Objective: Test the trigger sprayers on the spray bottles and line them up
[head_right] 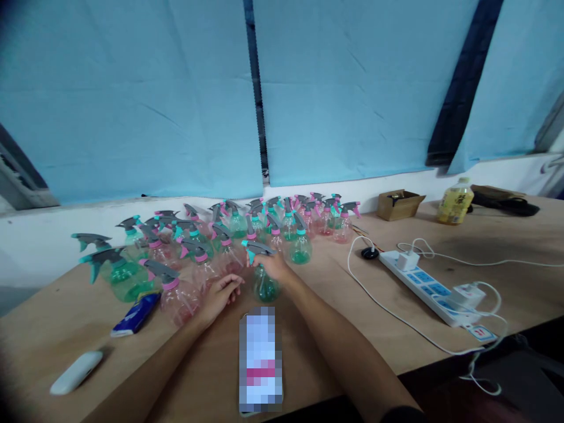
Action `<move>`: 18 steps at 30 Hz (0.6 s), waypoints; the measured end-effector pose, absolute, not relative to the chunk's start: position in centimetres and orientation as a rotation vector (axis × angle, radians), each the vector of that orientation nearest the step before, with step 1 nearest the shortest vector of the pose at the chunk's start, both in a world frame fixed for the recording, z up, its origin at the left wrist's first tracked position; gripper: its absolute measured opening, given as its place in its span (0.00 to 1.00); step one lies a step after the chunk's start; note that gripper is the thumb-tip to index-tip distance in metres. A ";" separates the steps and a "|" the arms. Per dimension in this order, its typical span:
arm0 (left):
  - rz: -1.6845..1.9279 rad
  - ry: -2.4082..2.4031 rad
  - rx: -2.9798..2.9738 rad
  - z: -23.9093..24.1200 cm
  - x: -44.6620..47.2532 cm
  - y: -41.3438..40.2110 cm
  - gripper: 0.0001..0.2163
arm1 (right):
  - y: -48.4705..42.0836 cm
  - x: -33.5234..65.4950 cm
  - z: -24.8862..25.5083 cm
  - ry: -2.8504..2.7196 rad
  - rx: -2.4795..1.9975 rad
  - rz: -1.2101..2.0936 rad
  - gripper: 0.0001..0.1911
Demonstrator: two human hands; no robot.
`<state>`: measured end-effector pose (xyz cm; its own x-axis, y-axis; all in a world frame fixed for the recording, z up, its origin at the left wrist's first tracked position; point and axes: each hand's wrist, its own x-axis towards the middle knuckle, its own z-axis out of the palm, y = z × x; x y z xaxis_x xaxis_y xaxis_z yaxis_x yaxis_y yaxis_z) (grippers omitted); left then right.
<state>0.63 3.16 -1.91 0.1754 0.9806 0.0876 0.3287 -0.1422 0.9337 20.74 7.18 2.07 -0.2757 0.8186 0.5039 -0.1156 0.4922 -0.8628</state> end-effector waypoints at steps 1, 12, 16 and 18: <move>0.983 1.275 1.633 -1.9 0.7 3.1 0.14 | 7.1 20.7 2.0 -1.589 -0.589 1.029 0.12; 0.979 1.200 1.762 -2.7 0.4 3.3 0.15 | 5.9 20.4 0.7 -1.489 -0.749 0.636 0.19; 0.977 1.209 1.780 -2.3 0.5 2.8 0.14 | 5.5 22.4 0.3 -1.545 -0.859 0.456 0.23; 0.966 1.217 1.775 -2.1 0.4 2.3 0.14 | 5.6 23.9 -0.1 -1.527 -0.976 0.390 0.23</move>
